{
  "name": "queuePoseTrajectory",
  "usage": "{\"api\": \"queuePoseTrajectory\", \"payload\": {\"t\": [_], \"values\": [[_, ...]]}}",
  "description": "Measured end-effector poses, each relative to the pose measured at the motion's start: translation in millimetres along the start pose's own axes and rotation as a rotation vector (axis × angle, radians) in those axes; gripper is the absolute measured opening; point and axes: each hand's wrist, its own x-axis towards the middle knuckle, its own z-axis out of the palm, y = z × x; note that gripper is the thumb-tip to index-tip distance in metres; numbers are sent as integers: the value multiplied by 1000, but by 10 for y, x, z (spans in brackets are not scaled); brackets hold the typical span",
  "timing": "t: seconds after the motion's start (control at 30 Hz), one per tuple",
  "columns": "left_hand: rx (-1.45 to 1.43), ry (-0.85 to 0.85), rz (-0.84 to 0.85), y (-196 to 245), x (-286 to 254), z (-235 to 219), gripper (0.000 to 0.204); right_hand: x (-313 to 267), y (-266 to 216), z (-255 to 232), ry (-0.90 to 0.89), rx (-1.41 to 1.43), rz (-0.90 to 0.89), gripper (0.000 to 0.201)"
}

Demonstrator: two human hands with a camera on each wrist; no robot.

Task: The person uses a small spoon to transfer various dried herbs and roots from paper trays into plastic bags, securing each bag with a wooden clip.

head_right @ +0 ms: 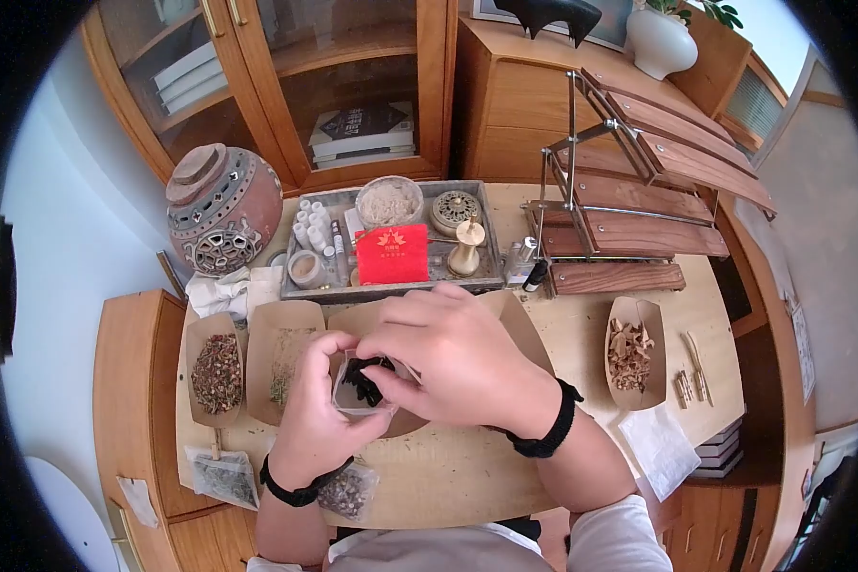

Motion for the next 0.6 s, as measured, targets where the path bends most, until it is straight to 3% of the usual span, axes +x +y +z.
{"api": "queuePoseTrajectory", "payload": {"t": [0.2,0.3,0.33,0.4,0.6], "values": [[-21,-23,-23,-26,-16,16,74,-61,321,-189,129,-185,142,8],[-89,-45,-67,-51,-34,41,74,-219,567,-220,-125,-356,430,5],[-91,-47,-69,-54,-37,41,74,-258,626,-200,-124,-358,433,5],[-93,-51,-72,-47,-35,35,74,-318,724,-154,-317,-452,607,7],[-75,-49,-66,-36,-26,22,74,-355,818,-73,-532,-371,651,15]]}}
